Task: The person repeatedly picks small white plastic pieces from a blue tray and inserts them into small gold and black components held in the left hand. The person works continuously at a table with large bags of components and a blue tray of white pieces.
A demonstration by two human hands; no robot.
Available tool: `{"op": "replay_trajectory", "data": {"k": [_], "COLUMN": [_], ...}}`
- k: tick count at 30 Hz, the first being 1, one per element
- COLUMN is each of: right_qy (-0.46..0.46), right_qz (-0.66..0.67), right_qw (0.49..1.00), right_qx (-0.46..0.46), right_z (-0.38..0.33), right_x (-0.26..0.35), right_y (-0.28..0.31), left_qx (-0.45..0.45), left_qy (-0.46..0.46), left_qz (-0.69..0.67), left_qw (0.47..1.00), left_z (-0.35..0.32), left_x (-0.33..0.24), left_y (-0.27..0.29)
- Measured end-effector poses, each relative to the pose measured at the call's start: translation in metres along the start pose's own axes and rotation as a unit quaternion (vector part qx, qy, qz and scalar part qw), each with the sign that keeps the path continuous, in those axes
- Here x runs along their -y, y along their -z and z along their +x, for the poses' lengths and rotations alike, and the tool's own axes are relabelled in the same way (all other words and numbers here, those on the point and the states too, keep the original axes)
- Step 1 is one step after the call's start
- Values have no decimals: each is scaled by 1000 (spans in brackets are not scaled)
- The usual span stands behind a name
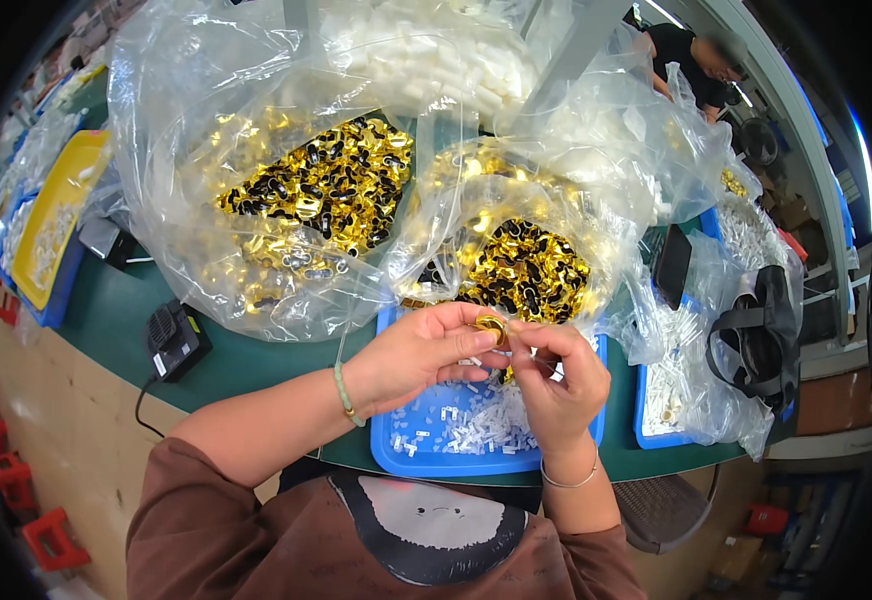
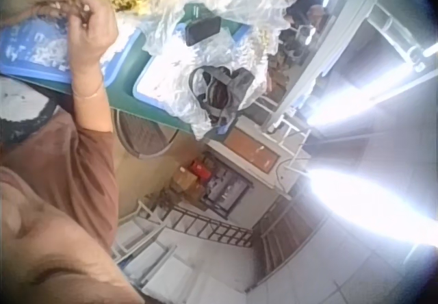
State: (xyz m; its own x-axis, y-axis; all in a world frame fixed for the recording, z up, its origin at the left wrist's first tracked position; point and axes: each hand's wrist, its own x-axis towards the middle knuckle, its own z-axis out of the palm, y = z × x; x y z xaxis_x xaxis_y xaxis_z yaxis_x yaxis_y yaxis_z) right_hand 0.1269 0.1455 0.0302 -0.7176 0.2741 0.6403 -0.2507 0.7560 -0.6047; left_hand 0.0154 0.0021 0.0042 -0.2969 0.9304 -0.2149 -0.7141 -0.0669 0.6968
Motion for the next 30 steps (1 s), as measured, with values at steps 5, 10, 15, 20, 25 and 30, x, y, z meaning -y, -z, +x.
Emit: {"op": "replay_trajectory", "data": {"k": [5,10,15,20,25,30], "right_qy": [8,46,63,48,-70,-73], "right_qz": [-23,-41,-45,-36,-24,-67], "right_qw": [1000,998,996,995,993,946], "right_qx": [-6,8,36,81,86,308], "right_z": [-4,-3,-1,-1,2,-1], "right_x": [1,-2,-2,-3,1,-13], "right_y": [-2,-3,0,5,6,14], "left_qx": [-2,-1,8,12,-27,-69], "left_qy": [-8,-20,-12,-7,-86,-112], "left_qz": [38,35,25,10,37,20], "left_qw": [999,999,1000,1000,995,991], "left_z": [-1,2,1,4,4,4], "left_x": [4,5,2,3,-6,-12], "left_y": [4,5,3,5,8,14]}}
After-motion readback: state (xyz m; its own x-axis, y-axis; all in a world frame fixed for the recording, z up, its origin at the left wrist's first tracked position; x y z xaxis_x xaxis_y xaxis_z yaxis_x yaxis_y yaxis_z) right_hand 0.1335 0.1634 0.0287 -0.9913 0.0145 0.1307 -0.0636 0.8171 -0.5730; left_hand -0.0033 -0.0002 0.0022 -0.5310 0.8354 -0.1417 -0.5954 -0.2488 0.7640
